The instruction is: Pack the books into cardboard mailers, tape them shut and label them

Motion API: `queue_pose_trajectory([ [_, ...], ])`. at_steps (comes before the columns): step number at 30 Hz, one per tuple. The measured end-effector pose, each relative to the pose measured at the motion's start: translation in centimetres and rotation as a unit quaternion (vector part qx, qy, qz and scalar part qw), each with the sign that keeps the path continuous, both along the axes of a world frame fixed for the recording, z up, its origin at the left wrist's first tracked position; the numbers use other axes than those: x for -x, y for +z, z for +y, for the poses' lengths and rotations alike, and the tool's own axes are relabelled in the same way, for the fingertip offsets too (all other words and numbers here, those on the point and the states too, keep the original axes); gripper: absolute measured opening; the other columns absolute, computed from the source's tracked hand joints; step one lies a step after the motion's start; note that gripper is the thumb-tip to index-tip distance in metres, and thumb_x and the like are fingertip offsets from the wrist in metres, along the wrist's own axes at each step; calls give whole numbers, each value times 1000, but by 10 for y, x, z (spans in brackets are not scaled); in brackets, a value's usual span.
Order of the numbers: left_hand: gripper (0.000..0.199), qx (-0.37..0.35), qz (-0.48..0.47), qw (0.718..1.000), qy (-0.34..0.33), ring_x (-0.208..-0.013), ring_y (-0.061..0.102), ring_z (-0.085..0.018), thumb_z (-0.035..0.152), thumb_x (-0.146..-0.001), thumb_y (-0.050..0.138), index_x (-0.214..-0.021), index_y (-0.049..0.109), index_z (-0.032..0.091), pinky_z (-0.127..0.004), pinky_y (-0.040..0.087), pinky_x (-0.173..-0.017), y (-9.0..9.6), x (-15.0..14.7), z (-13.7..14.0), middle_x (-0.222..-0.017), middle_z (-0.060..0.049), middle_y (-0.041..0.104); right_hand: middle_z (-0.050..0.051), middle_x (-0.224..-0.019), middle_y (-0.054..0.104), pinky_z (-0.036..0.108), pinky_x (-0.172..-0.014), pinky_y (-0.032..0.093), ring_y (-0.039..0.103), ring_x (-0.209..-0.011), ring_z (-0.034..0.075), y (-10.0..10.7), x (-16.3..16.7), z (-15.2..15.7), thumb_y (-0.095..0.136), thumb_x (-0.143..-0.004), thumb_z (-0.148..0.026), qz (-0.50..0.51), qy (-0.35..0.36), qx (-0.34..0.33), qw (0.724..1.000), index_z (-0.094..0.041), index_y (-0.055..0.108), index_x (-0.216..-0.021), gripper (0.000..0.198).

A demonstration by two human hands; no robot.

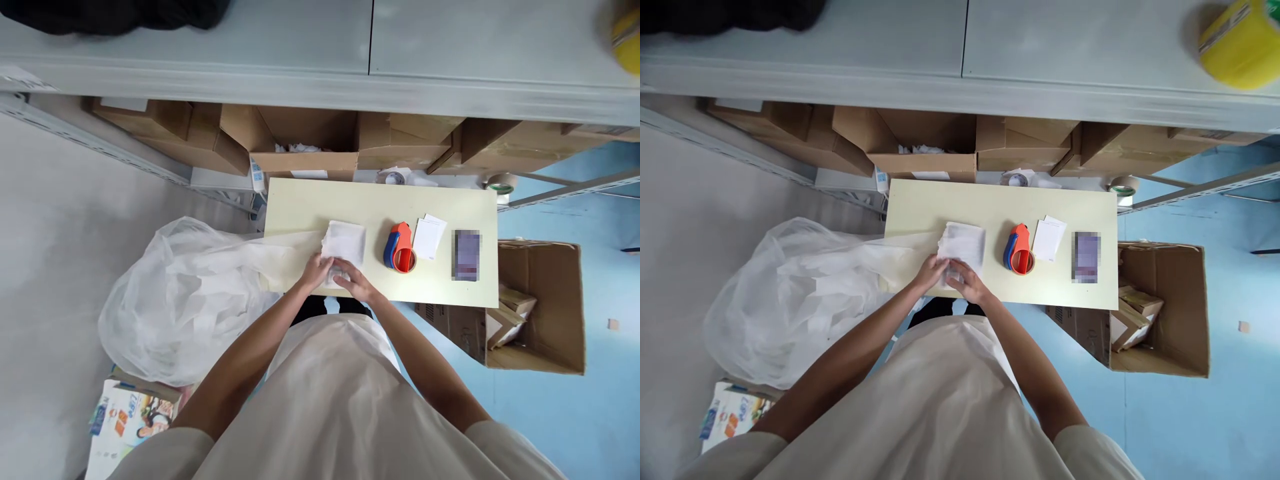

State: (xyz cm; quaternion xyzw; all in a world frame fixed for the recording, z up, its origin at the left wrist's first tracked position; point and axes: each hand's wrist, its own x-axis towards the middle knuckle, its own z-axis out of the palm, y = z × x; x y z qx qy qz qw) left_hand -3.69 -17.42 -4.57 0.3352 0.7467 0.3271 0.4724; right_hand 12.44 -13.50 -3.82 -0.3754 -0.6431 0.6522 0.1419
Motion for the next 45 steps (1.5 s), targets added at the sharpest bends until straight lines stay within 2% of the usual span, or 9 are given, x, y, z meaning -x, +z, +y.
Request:
queue_pose_trajectory([
  [7,36,12,100,994,37,-105,57,-26,20,-74,58,-110,59,18,-44,40,-100,-16,17,-2,-99,-9,63,9,-132,57,54,-109,31,40,-132,33,-30,15,-7,73,-70,-42,-103,46,-4,994,-28,64,-118,51],
  [10,37,-54,159,985,-29,-118,50,-26,23,-79,56,-115,57,17,-41,35,-106,-15,8,-4,-117,-14,56,9,-129,57,56,-107,33,43,-130,34,-32,17,-10,76,-65,-34,-115,59,-38,991,-27,65,-116,53],
  [13,41,2,136,988,-72,-121,47,-29,29,-80,56,-117,55,13,-44,33,-106,-22,0,-1,-119,-17,55,8,-126,58,49,-105,38,50,-123,29,-31,11,-10,71,-67,-25,-93,36,-83,992,-25,65,-112,45],
  [18,43,67,103,991,-55,-120,47,-29,34,-79,55,-115,55,10,-42,32,-105,-41,-1,0,-114,-17,56,18,-128,52,51,-104,37,46,-123,30,-40,-10,-7,57,-73,-25,-187,-190,-95,959,-16,50,-126,54],
  [23,52,73,62,995,-22,-117,50,-29,35,-79,57,-124,50,12,-43,36,-102,-46,-3,-8,-121,-18,53,12,-113,59,45,-90,46,57,-101,25,-52,-13,4,66,-60,-28,-159,-293,81,939,-18,43,-129,73],
  [28,54,85,-3,996,16,-117,52,-25,31,-83,52,-133,41,16,-41,39,-101,-42,-14,-11,-131,-16,50,2,-89,63,32,-72,47,57,-77,16,-30,-23,11,63,-60,-28,-11,-288,218,932,-19,56,-104,46],
  [37,45,69,-85,992,-65,-133,35,-33,19,-67,61,-112,62,17,-44,23,-112,-30,-71,14,-132,-14,51,0,-88,57,27,-62,44,50,-65,10,19,-60,11,61,-64,-25,-67,-317,97,941,-21,54,-93,31],
  [42,42,91,-150,982,-64,-104,61,-27,30,-80,48,-119,57,17,-41,46,-90,-16,-51,24,-112,-12,64,-1,-88,56,28,-58,46,52,-63,11,25,-35,12,61,-62,-25,-85,-280,70,954,-23,49,-97,38],
  [45,45,88,-232,969,12,-90,66,-22,40,-86,40,-124,51,19,-37,49,-78,-4,-28,21,-113,-11,64,-2,-86,54,28,-57,46,53,-61,11,20,-6,8,60,-62,-25,-81,-248,71,963,-24,45,-99,40],
])
